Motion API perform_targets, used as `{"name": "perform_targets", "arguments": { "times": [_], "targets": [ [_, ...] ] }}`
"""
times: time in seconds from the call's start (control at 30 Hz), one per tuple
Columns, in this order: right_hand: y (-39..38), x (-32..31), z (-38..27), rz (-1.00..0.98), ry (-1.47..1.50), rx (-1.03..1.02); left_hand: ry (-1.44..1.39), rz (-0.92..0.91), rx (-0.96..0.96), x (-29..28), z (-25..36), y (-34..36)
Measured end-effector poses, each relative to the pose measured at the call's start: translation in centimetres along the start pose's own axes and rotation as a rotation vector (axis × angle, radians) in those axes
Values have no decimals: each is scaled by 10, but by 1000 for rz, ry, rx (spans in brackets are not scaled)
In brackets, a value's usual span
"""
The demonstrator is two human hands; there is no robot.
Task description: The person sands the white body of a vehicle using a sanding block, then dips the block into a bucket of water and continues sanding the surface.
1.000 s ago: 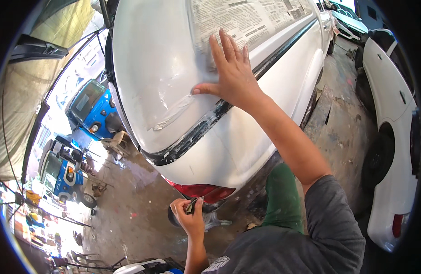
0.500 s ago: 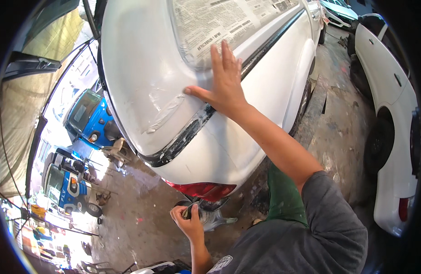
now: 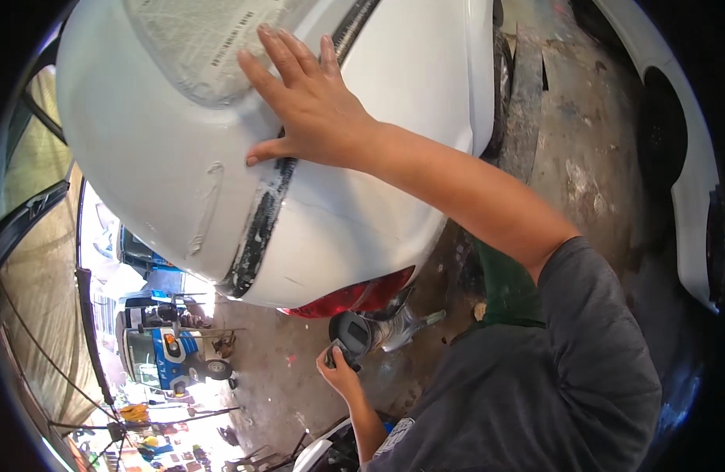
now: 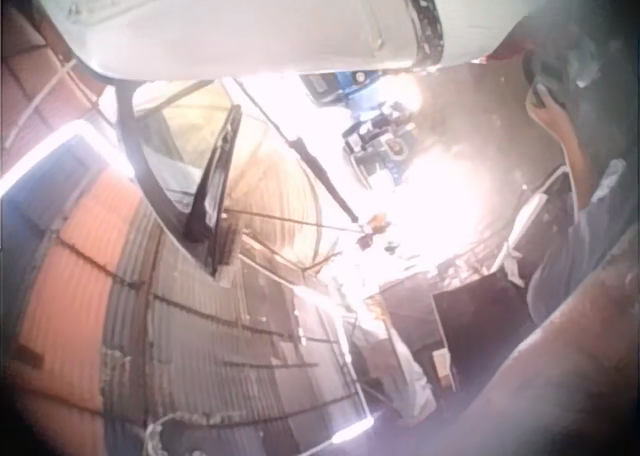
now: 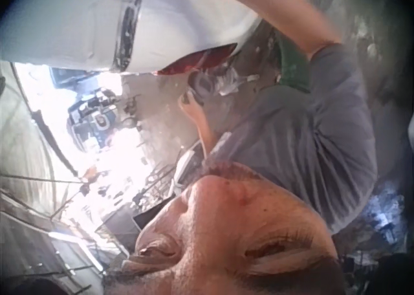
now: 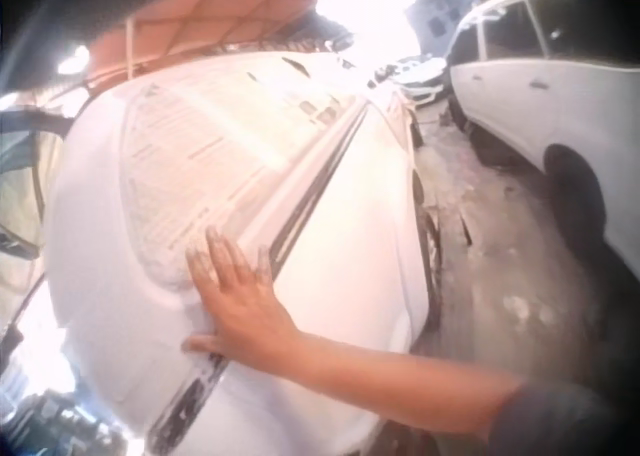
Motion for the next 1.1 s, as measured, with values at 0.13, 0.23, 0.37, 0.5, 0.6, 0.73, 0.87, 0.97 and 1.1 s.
{"name": "perform_targets", "arguments": {
  "times": [0.13, 0.23, 0.37, 0.5, 0.6, 0.73, 0.87, 0.97, 1.1],
  "targets": [
    [-32, -46, 25, -35, 45, 96, -144, -106, -147, 9, -32, 23],
    [-120, -68, 98, 26, -90, 130, -230, -144, -238, -1, -88, 48],
    [-331, -170, 217, -317, -494, 585, -29, -318, -244, 15, -136, 89],
    [-644, -361, 229, -1010, -680, 1064, 496, -589, 41, 30, -180, 129],
    [-741, -440, 161, -1690, -805, 1131, 705, -761, -181, 31, -281, 110],
    [-752, -466, 67, -1867, -433, 1310, 816, -826, 178, 84, -373, 159],
    [-685, -479, 41, -1742, -378, 1347, 640, -615, -105, 138, -377, 138],
    [-670, -515, 55, -1722, -555, 1284, 936, -602, -193, 149, -378, 128],
    [-660, -522, 74, -1586, -844, 1355, 835, -674, -308, 159, -404, 127]
  ]
}}
Point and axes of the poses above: each hand's wrist, its own y-axis towards the middle knuckle, its own x-axis out of the palm, z = x × y, the point moved 3 cm from there along y, towards the middle knuckle, and after that the axes turned 3 degrees about x, right-handed, at the moved point
